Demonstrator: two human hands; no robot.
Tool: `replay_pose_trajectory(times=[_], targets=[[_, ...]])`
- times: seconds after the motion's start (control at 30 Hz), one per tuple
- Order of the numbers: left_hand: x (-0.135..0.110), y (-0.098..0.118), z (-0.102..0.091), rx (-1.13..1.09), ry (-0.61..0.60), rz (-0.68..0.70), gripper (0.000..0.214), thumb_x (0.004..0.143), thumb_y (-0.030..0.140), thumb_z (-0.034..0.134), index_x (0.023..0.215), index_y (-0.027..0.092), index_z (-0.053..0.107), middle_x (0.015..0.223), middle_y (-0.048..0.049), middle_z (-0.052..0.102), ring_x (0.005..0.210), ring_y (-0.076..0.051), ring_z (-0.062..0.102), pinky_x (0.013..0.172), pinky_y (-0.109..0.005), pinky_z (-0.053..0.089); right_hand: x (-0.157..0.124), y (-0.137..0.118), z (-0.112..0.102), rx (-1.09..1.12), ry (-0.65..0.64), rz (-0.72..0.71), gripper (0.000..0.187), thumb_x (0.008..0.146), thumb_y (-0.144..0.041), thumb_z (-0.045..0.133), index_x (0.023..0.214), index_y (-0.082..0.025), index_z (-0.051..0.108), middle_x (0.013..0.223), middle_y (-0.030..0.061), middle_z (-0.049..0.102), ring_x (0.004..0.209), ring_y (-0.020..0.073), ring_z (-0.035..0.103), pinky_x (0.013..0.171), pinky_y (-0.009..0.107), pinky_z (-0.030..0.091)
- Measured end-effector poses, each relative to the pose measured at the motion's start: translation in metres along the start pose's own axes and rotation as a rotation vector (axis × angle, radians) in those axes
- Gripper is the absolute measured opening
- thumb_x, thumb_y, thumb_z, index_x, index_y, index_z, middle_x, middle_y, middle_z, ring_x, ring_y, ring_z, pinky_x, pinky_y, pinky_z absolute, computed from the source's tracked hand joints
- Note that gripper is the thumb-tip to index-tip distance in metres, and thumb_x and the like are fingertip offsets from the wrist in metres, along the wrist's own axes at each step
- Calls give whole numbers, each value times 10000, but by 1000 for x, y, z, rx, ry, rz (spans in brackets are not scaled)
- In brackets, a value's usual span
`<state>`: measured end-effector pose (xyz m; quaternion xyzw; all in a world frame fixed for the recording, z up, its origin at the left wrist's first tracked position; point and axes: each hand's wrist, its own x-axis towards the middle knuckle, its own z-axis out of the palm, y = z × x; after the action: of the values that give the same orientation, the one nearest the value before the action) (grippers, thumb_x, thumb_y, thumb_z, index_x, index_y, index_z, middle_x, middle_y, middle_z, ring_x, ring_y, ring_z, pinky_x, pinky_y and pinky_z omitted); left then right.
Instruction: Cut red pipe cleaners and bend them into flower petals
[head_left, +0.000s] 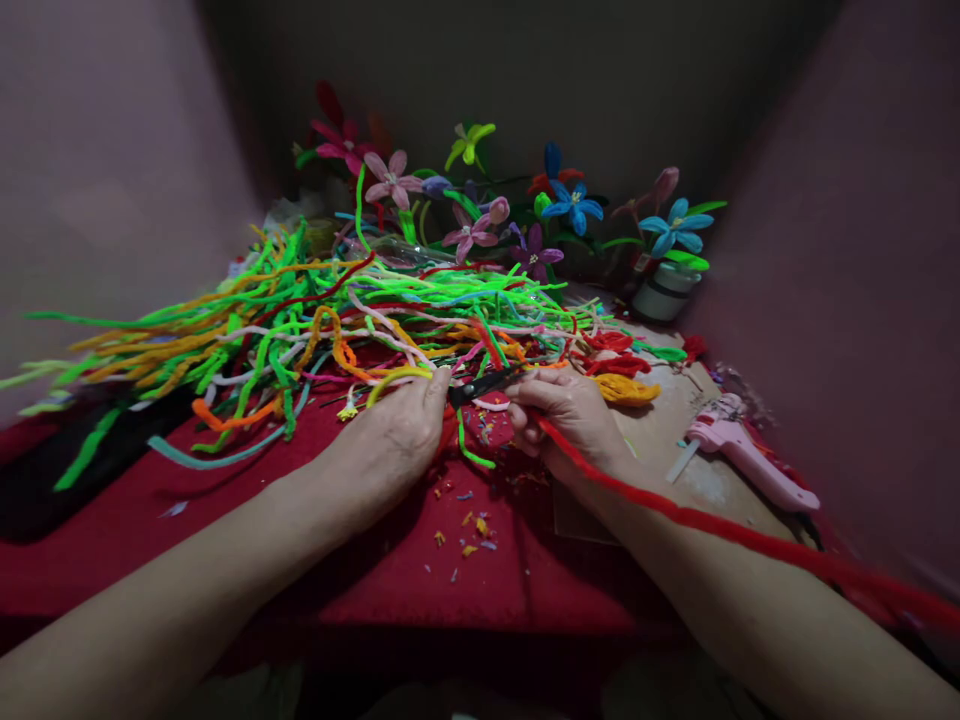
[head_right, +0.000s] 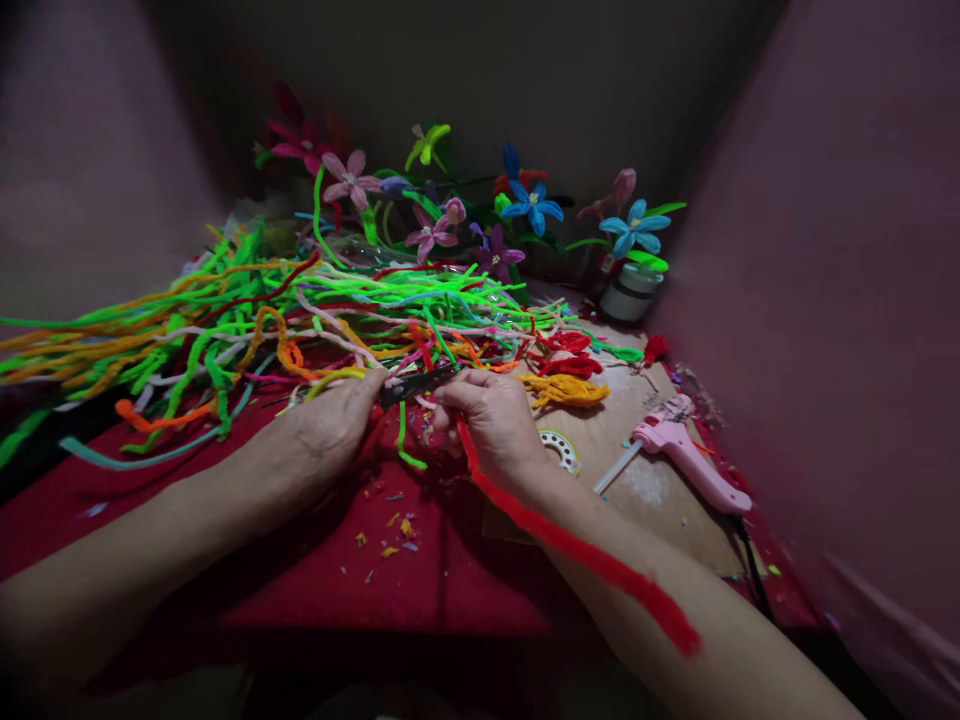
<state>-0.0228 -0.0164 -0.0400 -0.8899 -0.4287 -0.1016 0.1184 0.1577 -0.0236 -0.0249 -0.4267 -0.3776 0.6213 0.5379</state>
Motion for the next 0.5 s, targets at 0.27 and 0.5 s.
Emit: replay_pose_trajectory(times=[0.27,0.5], targets=[[2,-12,9,-187,69,-66,477,837,95,349,1307,21,343,1230,-224,539,1132,-261,541,919,-400,468,0,-3,2,-15,50,-15,64,588,-165,615,620,-159,559,377,-44,525,267,60,340,281,187,257],[-1,-13,20,-240,122,20,550,825,104,371,1365,79,267,1328,-184,467,1235,-240,447,1004,-389,405,4,3,-2,-20,103,-119,55,591,-150,625,632,-151,590,412,-28,574,355,69,451,364,173,310]])
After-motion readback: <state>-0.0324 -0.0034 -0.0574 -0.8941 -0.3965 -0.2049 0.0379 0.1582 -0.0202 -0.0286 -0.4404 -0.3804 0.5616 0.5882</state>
